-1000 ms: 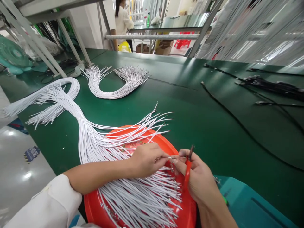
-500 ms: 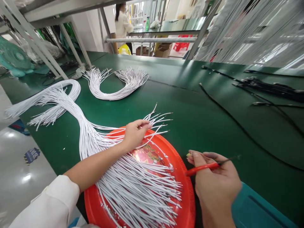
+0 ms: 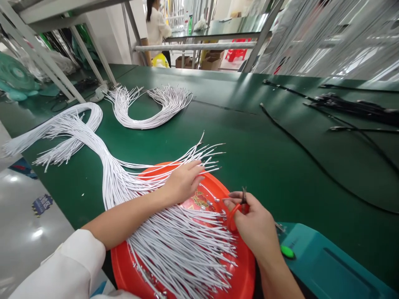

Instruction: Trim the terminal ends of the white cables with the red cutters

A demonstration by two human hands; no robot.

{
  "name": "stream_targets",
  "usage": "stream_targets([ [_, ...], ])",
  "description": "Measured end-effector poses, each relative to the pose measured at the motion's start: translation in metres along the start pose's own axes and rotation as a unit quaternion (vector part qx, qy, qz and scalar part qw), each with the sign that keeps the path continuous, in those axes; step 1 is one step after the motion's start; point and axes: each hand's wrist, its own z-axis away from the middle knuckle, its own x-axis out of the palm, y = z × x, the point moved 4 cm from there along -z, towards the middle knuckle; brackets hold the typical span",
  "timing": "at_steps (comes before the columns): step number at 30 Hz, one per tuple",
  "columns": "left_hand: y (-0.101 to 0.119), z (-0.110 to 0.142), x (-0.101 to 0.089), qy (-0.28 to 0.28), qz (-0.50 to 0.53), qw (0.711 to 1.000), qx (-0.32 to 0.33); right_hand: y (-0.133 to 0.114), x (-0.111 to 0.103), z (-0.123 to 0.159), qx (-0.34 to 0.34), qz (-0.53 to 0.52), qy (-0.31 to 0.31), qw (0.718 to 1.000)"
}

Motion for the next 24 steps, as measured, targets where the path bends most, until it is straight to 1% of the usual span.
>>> stream_targets([
  [1, 0.004, 0.002, 0.001, -0.003, -0.001, 1.0, 0.018, -0.001, 0.001, 0.0, -0.003, 0.027, 0.005, 1.0],
  [3, 0.013, 0.006, 0.007, -0.04, 0.003, 0.998, 0.044, 0.0, 0.001, 0.0, 0.0, 0.064, 0.017, 0.998],
  [4, 0.016, 0.009, 0.012, -0.073, 0.004, 0.996, 0.051, 0.001, 0.002, 0.0, 0.002, 0.072, 0.023, 0.997],
  [6, 0.022, 0.015, 0.023, -0.156, -0.006, 0.986, 0.061, 0.003, 0.001, 0.001, 0.004, 0.064, 0.038, 0.997],
  [8, 0.026, 0.022, 0.032, -0.232, -0.029, 0.97, 0.065, 0.004, -0.001, 0.001, -0.002, 0.03, 0.057, 0.998],
  [9, 0.027, 0.025, 0.036, -0.259, -0.038, 0.963, 0.064, 0.004, -0.001, 0.002, -0.003, 0.009, 0.062, 0.998],
  [11, 0.028, 0.027, 0.04, -0.293, -0.042, 0.954, 0.057, 0.005, -0.002, 0.002, -0.004, -0.03, 0.065, 0.997],
  [16, 0.029, 0.026, 0.04, -0.341, -0.003, 0.94, 0.011, 0.008, -0.001, 0.003, -0.005, -0.089, 0.059, 0.994],
  [18, 0.027, 0.025, 0.038, -0.329, 0.035, 0.943, -0.032, 0.008, -0.002, 0.004, -0.003, -0.111, 0.065, 0.992],
  [19, 0.025, 0.023, 0.036, -0.305, 0.064, 0.948, -0.066, 0.009, -0.003, 0.004, -0.001, -0.122, 0.073, 0.99],
  [21, 0.018, 0.02, 0.032, -0.225, 0.13, 0.956, -0.138, 0.009, -0.004, 0.005, 0.007, -0.145, 0.099, 0.984],
  [22, 0.016, 0.019, 0.029, -0.181, 0.168, 0.954, -0.171, 0.009, -0.005, 0.006, 0.012, -0.159, 0.11, 0.981],
  [23, 0.014, 0.019, 0.028, -0.144, 0.207, 0.947, -0.198, 0.009, -0.005, 0.007, 0.016, -0.176, 0.116, 0.977],
  [24, 0.013, 0.019, 0.026, -0.118, 0.245, 0.937, -0.217, 0.008, -0.004, 0.008, 0.018, -0.194, 0.116, 0.974],
])
